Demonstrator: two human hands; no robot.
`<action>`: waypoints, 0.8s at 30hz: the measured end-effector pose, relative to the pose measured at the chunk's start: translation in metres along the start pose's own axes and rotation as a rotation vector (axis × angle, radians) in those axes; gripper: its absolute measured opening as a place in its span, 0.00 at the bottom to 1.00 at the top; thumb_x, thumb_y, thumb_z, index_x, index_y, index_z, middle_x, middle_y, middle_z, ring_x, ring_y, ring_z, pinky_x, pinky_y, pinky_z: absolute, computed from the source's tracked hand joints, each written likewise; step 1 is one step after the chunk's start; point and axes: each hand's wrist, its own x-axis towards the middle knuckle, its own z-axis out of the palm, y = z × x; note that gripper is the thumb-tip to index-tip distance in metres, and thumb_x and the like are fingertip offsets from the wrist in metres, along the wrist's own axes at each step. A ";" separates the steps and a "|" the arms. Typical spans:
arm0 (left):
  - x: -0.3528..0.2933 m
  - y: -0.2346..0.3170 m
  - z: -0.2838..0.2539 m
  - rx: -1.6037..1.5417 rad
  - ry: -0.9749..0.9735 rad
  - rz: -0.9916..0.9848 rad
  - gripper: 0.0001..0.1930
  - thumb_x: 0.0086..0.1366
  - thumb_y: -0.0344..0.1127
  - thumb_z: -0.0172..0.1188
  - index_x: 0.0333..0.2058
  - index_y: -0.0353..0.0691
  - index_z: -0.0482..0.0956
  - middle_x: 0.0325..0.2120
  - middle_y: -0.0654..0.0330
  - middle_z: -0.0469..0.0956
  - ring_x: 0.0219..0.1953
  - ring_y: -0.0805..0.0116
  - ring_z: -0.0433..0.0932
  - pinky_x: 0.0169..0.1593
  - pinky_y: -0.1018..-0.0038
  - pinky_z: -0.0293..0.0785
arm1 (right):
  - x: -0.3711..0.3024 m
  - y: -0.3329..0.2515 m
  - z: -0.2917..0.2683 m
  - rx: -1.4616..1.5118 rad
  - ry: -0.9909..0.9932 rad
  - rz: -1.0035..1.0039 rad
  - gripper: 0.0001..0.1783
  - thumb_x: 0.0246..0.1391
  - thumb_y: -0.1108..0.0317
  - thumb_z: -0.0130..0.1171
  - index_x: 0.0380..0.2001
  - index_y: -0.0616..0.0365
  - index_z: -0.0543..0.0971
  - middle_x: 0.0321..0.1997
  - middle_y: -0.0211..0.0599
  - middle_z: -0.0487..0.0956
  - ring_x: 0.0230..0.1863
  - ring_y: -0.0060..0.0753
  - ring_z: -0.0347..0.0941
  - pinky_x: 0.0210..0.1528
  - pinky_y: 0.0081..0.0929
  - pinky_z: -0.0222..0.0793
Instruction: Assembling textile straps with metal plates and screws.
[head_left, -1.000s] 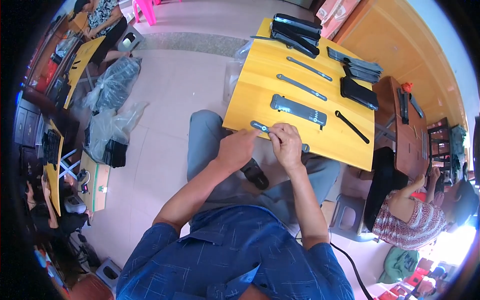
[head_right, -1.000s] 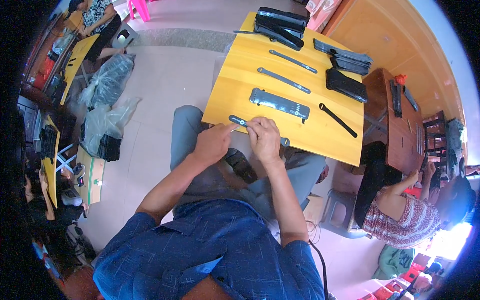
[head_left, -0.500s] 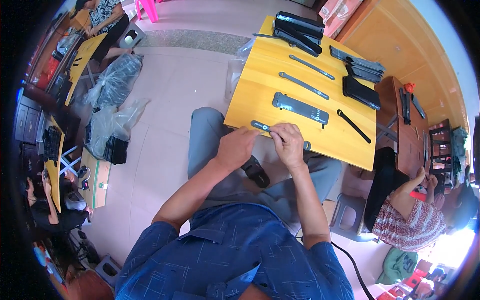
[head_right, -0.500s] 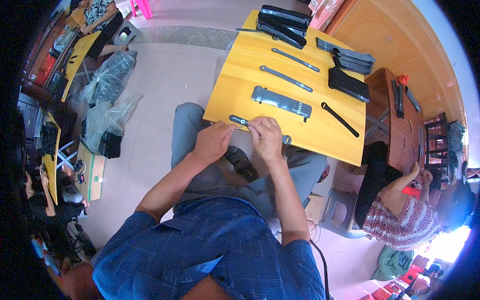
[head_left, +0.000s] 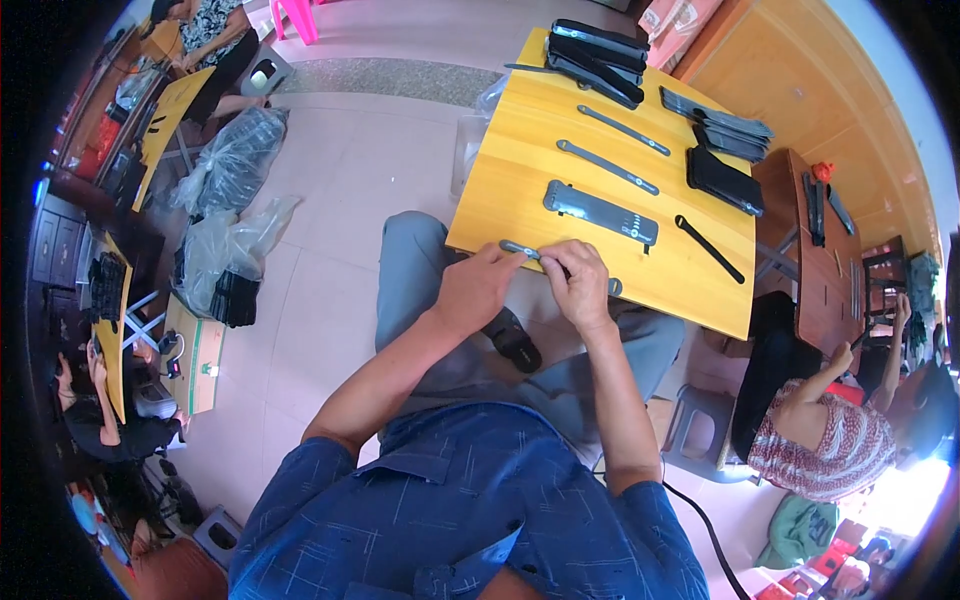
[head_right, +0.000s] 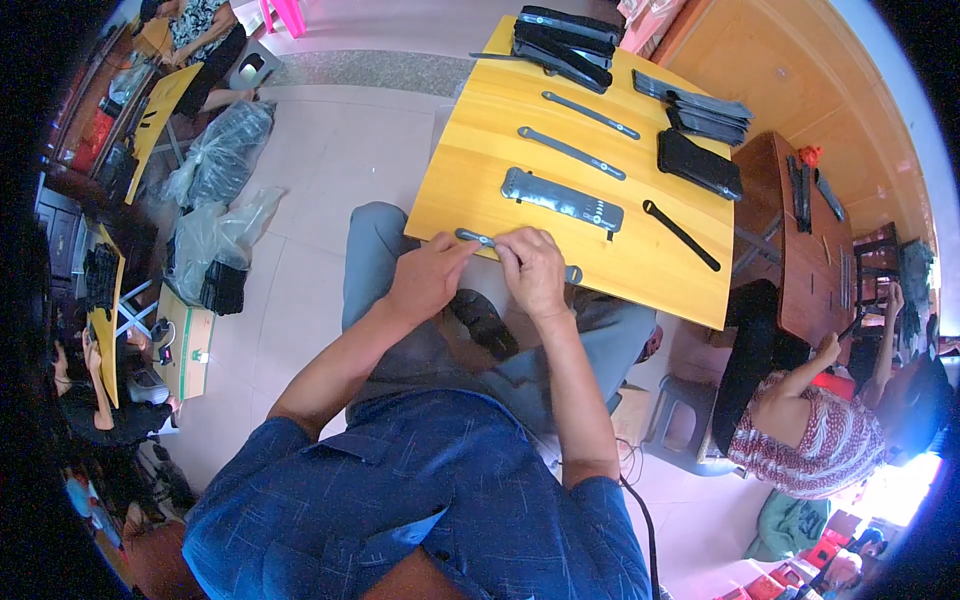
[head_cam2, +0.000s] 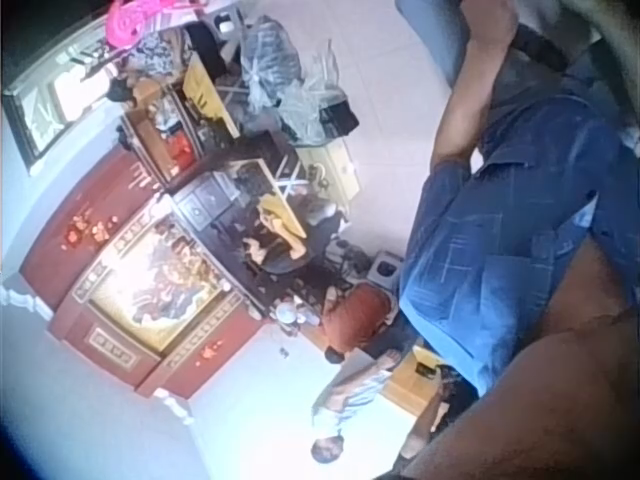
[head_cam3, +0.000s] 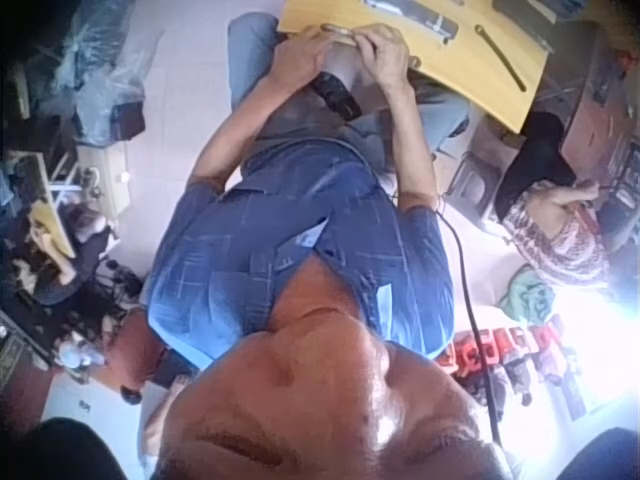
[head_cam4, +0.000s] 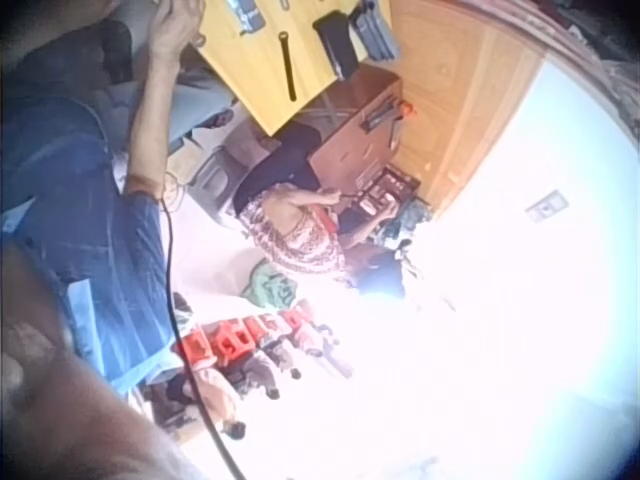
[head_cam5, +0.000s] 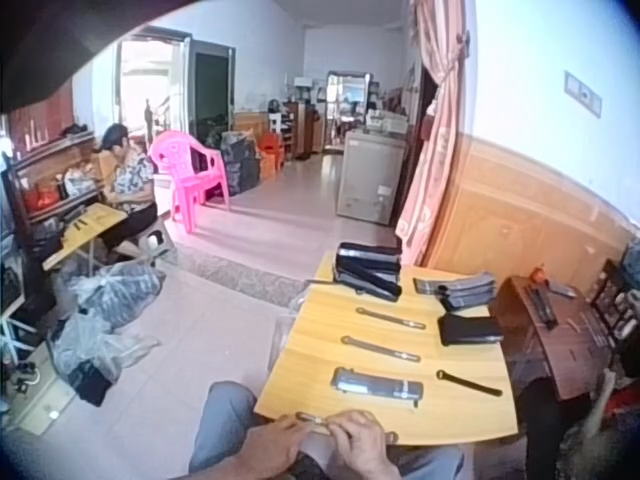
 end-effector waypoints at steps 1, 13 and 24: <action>0.000 0.000 0.001 -0.013 -0.002 0.004 0.15 0.70 0.33 0.55 0.52 0.48 0.81 0.36 0.57 0.78 0.36 0.53 0.82 0.34 0.60 0.81 | -0.001 0.000 0.001 -0.013 0.012 -0.006 0.04 0.54 0.72 0.66 0.33 0.55 0.86 0.34 0.37 0.82 0.39 0.45 0.78 0.44 0.38 0.75; -0.005 -0.002 0.005 0.002 0.028 0.015 0.12 0.69 0.33 0.53 0.49 0.43 0.79 0.33 0.54 0.82 0.32 0.50 0.84 0.32 0.56 0.81 | -0.009 -0.005 0.004 -0.060 0.022 -0.042 0.04 0.53 0.72 0.66 0.34 0.55 0.85 0.33 0.37 0.81 0.39 0.46 0.77 0.44 0.40 0.73; -0.003 0.001 0.005 0.002 0.078 0.044 0.13 0.67 0.35 0.59 0.49 0.50 0.82 0.36 0.60 0.83 0.35 0.55 0.85 0.34 0.61 0.81 | -0.008 -0.006 0.005 -0.073 0.027 -0.052 0.04 0.54 0.72 0.66 0.33 0.55 0.85 0.33 0.38 0.81 0.39 0.46 0.77 0.44 0.40 0.73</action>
